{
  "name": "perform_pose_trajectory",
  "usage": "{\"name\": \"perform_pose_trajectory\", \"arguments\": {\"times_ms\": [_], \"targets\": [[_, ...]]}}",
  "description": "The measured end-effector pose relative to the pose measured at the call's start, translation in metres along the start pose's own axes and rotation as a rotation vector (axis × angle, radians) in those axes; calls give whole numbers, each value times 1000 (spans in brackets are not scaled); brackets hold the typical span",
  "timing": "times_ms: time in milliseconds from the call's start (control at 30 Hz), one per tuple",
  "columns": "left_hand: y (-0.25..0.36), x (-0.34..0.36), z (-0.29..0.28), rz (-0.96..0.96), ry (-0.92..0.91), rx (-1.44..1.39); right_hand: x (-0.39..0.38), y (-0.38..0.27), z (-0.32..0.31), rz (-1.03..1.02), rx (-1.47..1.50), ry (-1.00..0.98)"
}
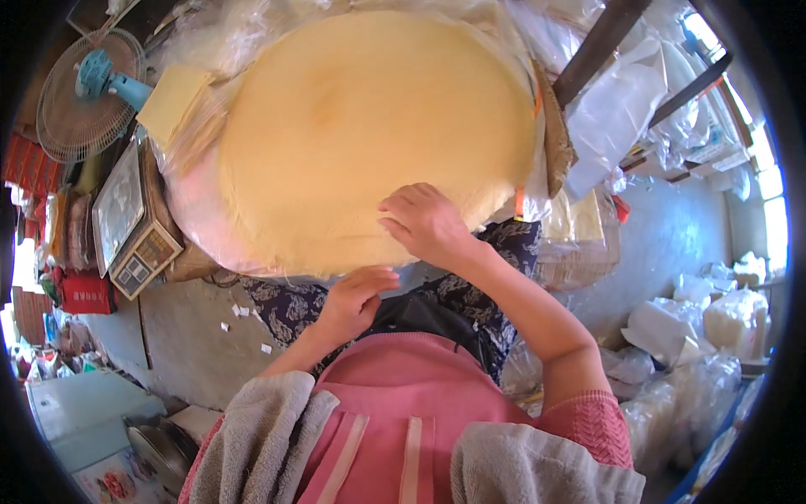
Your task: The person folds large round food sheets into rectangular stacks, weighs them on a scale, and places them into plastic bags by hand.
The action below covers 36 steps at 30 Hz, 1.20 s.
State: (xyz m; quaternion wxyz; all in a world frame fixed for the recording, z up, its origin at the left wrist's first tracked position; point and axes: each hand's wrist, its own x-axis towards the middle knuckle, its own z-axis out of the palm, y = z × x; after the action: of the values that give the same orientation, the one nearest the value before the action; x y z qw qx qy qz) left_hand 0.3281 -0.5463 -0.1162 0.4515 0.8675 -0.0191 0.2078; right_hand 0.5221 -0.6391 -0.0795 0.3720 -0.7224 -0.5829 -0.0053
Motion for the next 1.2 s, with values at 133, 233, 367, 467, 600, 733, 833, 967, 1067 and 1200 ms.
{"name": "perform_pose_trajectory", "arguments": {"times_ms": [133, 233, 367, 467, 600, 733, 833, 967, 1067, 1200], "targets": [[-1, -21, -18, -144, 52, -6, 21, -13, 21, -235, -233, -151], [-9, -27, -27, -150, 107, -20, 29, -8, 29, -297, -321, -292], [-22, -11, -46, 6, 245, 158, 56, -6, 19, 335, -22, -355], [-39, 16, -63, -65, 320, 442, 70, -11, 20, 419, 162, -176], [-64, 25, -63, -213, 221, 513, 73, -15, 48, -253, -295, -38], [-62, 30, -52, -103, 279, 734, 128, 11, 35, 29, -293, -435], [-59, 34, -46, -175, 207, 808, 210, 69, -10, -154, -393, -23], [-61, 37, -45, -158, 212, 806, 279, 3, -112, 166, -353, 523], [-64, 31, -57, -187, 221, 792, 236, -50, -107, -237, -387, 501], [-96, 59, -98, -473, 336, -436, 119, -38, -52, -354, -424, -66]]}}
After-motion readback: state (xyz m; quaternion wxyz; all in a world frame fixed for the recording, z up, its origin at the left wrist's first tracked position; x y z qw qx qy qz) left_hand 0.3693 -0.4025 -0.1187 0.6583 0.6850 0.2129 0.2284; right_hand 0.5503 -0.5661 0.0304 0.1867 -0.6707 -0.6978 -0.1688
